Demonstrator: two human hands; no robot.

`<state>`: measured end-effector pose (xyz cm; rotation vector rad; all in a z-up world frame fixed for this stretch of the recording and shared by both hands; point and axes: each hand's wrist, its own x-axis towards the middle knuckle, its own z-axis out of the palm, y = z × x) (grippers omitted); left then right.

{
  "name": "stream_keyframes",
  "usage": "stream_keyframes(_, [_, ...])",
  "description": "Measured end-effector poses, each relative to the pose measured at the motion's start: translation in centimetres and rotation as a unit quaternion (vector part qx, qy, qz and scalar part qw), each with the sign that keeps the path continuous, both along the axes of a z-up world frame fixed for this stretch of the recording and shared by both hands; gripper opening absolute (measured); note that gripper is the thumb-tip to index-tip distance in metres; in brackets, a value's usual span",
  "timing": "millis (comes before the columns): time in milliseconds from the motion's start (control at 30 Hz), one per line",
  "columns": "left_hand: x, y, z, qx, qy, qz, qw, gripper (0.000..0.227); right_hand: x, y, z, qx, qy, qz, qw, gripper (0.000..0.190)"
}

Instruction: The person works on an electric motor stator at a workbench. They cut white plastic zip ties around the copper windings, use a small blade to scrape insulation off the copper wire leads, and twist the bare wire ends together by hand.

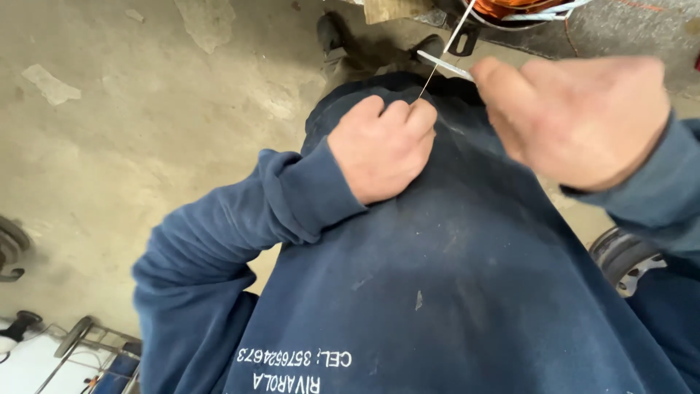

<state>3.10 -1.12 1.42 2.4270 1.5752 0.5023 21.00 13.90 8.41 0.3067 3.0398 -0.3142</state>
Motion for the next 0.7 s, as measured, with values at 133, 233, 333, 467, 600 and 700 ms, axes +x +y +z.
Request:
stream_keyframes(133, [-0.8,0.0,-0.4,-0.007,-0.122,-0.001,0.992,0.009,-0.1,-0.1,0.0,0.005,0.03,0.002,1.0,0.023])
stream_keyframes(233, [-1.0,-0.5,-1.3,-0.075,-0.295,0.034,0.952,0.011,0.2,0.3,-0.3,0.003,0.044,-0.013,0.999,0.028])
stream_keyframes(333, [-1.4,-1.4,-2.7,-0.205,-0.511,0.048,0.833,0.021,0.5,0.1,-1.4,0.002,0.062,-0.013,0.998,0.027])
stream_keyframes(467, [-1.2,-1.9,-4.2,-0.287,-0.681,0.086,0.668,0.034,1.4,0.1,-3.1,-0.047,0.089,-0.039,0.994,0.023])
stream_keyframes(600, [-0.5,-2.7,-6.0,-0.301,-0.793,0.132,0.513,0.039,1.4,-0.6,-4.6,-0.063,0.155,-0.035,0.985,0.025])
stream_keyframes(700, [0.6,-3.0,-6.9,-0.307,-0.821,0.14,0.46,0.037,2.3,-0.4,-5.9,-0.048,0.156,-0.073,0.984,0.026])
